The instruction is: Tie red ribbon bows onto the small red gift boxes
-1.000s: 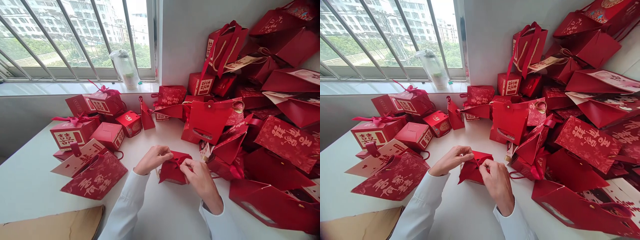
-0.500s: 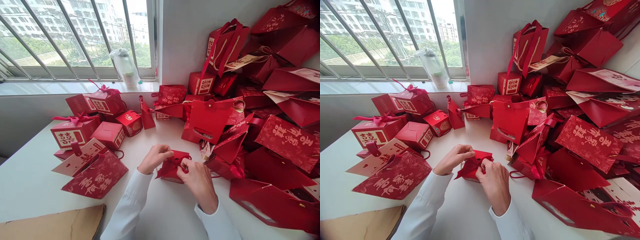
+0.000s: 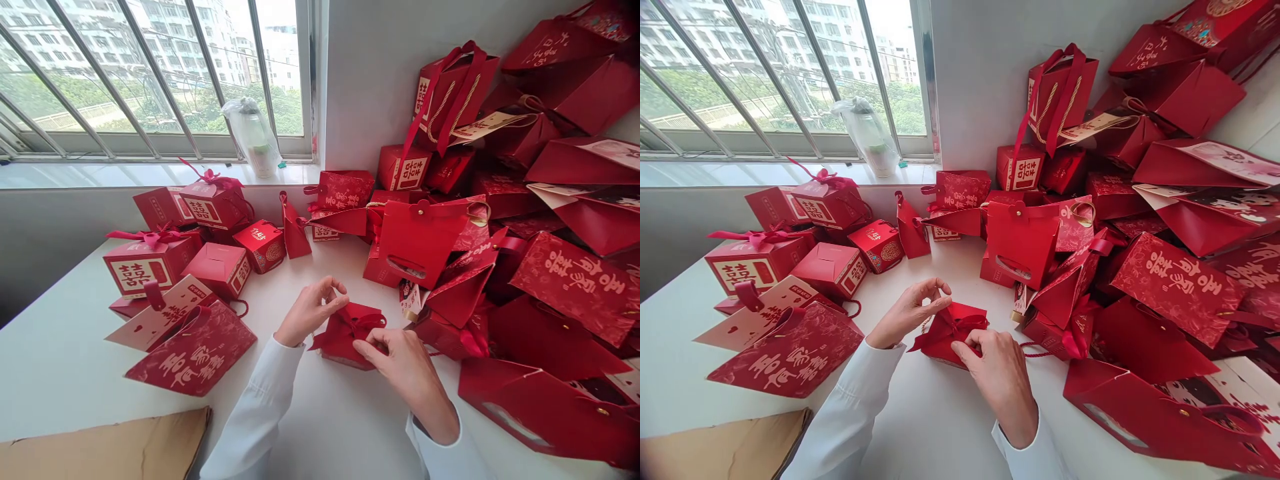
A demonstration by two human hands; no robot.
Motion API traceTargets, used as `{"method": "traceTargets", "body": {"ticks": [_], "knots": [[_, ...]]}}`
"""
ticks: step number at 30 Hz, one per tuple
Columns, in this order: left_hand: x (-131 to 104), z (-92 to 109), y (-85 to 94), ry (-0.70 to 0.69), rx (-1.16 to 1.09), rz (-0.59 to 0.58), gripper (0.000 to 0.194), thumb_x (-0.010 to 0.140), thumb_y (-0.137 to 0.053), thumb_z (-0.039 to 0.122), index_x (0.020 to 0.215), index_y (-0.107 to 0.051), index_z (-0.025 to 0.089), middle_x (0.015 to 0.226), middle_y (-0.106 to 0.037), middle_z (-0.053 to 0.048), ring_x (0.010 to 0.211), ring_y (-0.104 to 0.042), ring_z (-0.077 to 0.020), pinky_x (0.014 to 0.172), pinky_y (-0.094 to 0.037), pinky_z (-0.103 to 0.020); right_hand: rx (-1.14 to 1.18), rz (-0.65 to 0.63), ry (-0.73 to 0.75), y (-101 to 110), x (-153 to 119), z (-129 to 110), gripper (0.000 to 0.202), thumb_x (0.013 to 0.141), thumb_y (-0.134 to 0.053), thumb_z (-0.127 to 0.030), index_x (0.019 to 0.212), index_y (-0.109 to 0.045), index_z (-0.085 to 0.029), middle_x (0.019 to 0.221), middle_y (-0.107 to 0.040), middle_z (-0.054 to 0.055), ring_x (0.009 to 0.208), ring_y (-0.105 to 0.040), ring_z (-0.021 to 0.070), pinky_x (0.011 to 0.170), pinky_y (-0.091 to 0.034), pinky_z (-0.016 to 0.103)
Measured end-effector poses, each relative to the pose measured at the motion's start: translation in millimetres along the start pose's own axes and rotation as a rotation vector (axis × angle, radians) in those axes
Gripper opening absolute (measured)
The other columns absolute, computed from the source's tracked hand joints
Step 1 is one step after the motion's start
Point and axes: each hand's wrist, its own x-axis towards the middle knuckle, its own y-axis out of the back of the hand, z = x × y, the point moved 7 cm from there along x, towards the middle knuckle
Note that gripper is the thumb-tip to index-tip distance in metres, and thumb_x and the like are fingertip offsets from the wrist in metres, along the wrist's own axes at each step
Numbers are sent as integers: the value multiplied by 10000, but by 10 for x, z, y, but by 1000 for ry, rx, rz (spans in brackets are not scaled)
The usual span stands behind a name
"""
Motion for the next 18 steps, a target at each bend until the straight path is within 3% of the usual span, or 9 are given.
{"method": "traceTargets", "body": {"ticks": [6, 11, 15, 18], "knots": [[68, -129, -78, 53, -214, 59, 265, 806, -536, 409, 917, -507, 170, 572, -391, 79, 472, -315, -59, 468, -280, -187, -61, -8, -11, 5, -34, -30, 403, 786, -523, -385, 455, -389, -198, 456, -359, -32, 474, -334, 117, 470, -213, 254], [85, -160, -114, 55, -238, 61, 288, 820, -526, 428, 936, -505, 165, 589, -383, 78, 482, -291, -57, 467, -256, -188, -86, -19, -52, 37, -40, 1, 442, 733, -583, -387, 449, -306, -192, 467, -315, -40, 465, -299, 111, 461, -208, 249], [56, -134, -90, 66, -184, 15, 311, 827, -502, 458, 934, -526, 167, 648, -457, 48, 499, -350, -64, 482, -295, -194, -90, -30, -30, 90, -61, 73, 391, 732, -591, -452, 503, -383, -213, 466, -368, -49, 440, -346, 114, 445, -234, 238], [38, -135, -56, 83, -155, -12, 315, 819, -512, 455, 951, -543, 171, 673, -480, 33, 519, -392, -76, 506, -328, -204, -86, 3, -55, 125, -83, 172, 264, 707, -613, -483, 708, -502, -243, 522, -487, -48, 471, -449, 143, 452, -281, 234]]}}
